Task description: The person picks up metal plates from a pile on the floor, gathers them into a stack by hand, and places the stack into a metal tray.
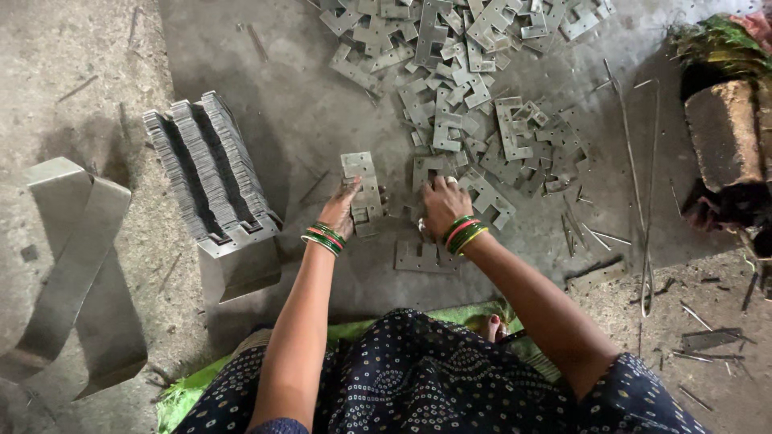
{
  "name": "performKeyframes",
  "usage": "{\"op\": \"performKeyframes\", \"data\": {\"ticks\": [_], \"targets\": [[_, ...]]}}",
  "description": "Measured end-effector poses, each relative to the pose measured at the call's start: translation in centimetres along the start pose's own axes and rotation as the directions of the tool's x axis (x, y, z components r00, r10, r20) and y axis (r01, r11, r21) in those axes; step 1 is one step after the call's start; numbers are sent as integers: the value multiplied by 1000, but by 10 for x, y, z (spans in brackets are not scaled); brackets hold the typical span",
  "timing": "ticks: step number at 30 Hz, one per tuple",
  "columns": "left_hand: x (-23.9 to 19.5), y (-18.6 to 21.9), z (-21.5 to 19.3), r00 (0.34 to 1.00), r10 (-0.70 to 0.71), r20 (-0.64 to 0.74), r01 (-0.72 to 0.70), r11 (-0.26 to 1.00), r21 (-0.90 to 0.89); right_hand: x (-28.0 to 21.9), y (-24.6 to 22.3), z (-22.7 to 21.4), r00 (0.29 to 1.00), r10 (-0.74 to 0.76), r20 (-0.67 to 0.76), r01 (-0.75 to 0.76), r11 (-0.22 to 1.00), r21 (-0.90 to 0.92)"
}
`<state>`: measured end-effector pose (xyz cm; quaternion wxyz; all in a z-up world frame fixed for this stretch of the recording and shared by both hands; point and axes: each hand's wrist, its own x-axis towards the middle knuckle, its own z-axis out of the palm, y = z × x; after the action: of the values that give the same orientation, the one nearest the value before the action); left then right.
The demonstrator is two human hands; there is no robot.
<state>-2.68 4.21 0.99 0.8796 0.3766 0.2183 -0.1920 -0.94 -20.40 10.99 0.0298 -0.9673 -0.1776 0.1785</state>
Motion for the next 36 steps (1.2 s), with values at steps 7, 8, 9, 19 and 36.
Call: {"op": "performKeyframes", "data": {"ticks": [7,8,9,19,36], "targets": [[3,-12,-6,999,10,42,-13,998,66,6,26,17,997,19,-73,-12,995,96],[6,-17,-8,999,13,33,-15,998,64,7,34,22,998,17,-56,-8,985,173],[7,-19,-10,1000,15,24,-17,998,62,9,40,25,999,14,-38,-4,968,250],[0,-6,21,989,-52,-138,111,876,470,7,23,-49,991,-96,-88,128,566,814],[-6,-7,8,998,-30,-55,30,1000,-7,53,40,-6,865,-501,-33,458,813,-359]]}}
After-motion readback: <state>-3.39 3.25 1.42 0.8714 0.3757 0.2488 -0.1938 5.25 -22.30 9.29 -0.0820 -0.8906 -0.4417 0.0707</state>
